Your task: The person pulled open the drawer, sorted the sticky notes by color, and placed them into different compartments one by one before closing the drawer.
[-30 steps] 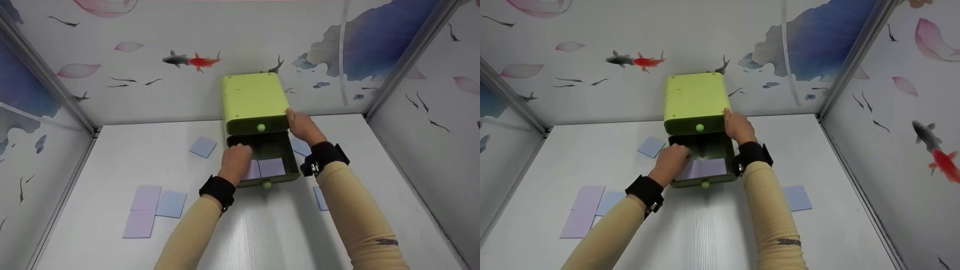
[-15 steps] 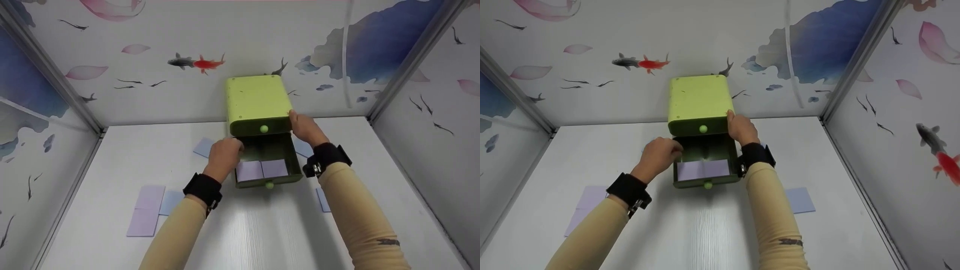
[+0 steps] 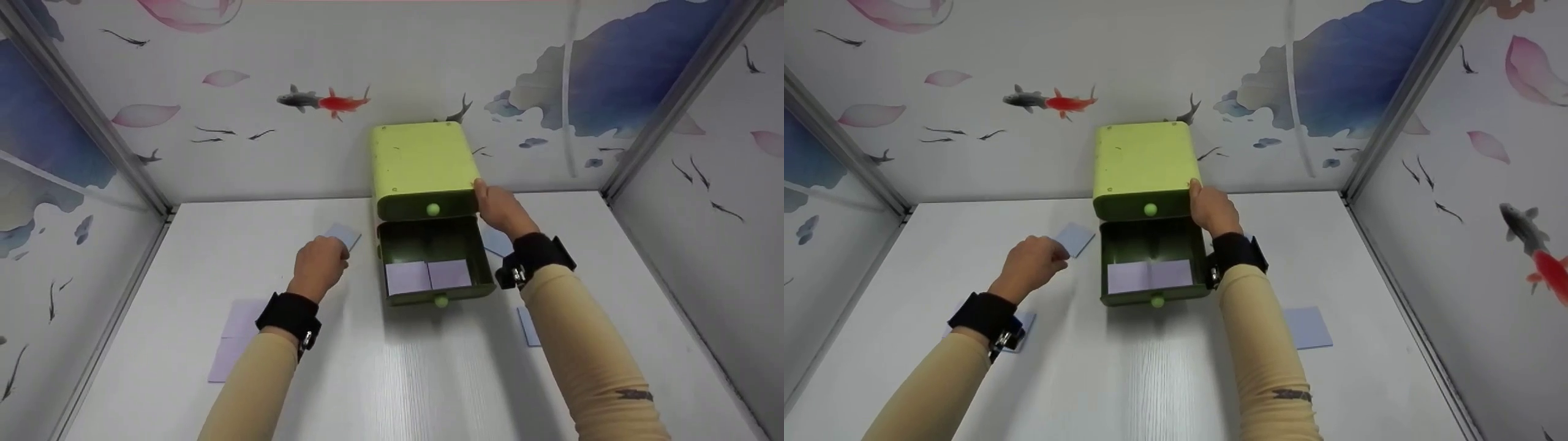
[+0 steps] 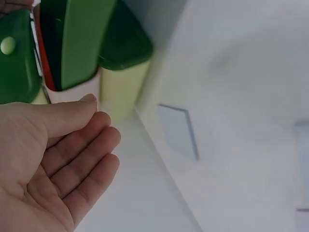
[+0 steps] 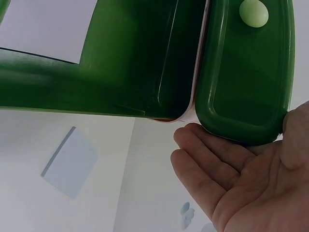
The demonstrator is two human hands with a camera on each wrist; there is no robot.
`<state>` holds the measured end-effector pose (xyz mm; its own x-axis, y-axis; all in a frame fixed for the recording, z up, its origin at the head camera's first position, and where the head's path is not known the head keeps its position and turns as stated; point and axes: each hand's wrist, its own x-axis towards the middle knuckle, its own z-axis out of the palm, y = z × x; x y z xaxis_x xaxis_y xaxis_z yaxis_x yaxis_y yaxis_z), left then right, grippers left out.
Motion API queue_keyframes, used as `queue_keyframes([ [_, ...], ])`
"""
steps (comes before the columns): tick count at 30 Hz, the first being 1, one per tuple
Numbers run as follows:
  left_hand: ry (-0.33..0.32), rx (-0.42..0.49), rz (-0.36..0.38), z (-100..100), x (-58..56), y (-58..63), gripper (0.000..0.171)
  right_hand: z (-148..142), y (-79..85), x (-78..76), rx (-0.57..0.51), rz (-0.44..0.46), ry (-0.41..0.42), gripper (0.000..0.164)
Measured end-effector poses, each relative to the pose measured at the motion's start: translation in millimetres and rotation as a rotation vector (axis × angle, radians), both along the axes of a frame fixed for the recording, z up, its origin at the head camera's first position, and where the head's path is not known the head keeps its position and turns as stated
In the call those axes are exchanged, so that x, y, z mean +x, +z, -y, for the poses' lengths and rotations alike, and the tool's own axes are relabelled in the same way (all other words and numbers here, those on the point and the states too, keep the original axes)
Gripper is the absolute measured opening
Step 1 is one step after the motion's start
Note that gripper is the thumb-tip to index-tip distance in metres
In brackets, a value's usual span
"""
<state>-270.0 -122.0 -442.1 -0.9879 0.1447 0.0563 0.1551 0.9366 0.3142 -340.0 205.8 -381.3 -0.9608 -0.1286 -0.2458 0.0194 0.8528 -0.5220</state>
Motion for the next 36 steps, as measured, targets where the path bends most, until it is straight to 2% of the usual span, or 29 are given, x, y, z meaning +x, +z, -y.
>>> queue_keyframes([
  [5, 0.031, -0.037, 0.115, 24.7, 1.5, -5.0, 0.021, -2.9, 0.3, -1.1, -0.007, 0.013, -0.011, 0.081],
  [11, 0.081, -0.055, 0.207, 63.8, 5.3, -14.1, 0.025, -2.8, 3.4, -2.7, -0.017, 0.016, -0.028, 0.080],
  [15, 0.133, -0.051, 0.226, 89.9, 12.8, -22.1, 0.026, -0.9, 3.1, -2.5, -0.012, 0.003, -0.022, 0.079],
  [21, 0.233, -0.038, 0.184, 120.1, 30.4, -33.4, 0.020, -0.2, 1.5, -2.8, -0.011, -0.004, -0.017, 0.079],
  [24, 0.281, -0.042, 0.195, 128.9, 37.6, -38.2, 0.024, -0.2, 1.1, -2.9, -0.010, -0.006, -0.019, 0.078],
  [30, 0.371, -0.078, 0.298, 132.0, 49.8, -37.2, 0.037, 0.6, 0.9, -2.0, -0.012, -0.007, -0.019, 0.078],
  [36, 0.406, -0.060, 0.357, 132.0, 56.7, -37.0, 0.046, 1.8, 0.9, -0.8, -0.009, 0.001, -0.009, 0.078],
])
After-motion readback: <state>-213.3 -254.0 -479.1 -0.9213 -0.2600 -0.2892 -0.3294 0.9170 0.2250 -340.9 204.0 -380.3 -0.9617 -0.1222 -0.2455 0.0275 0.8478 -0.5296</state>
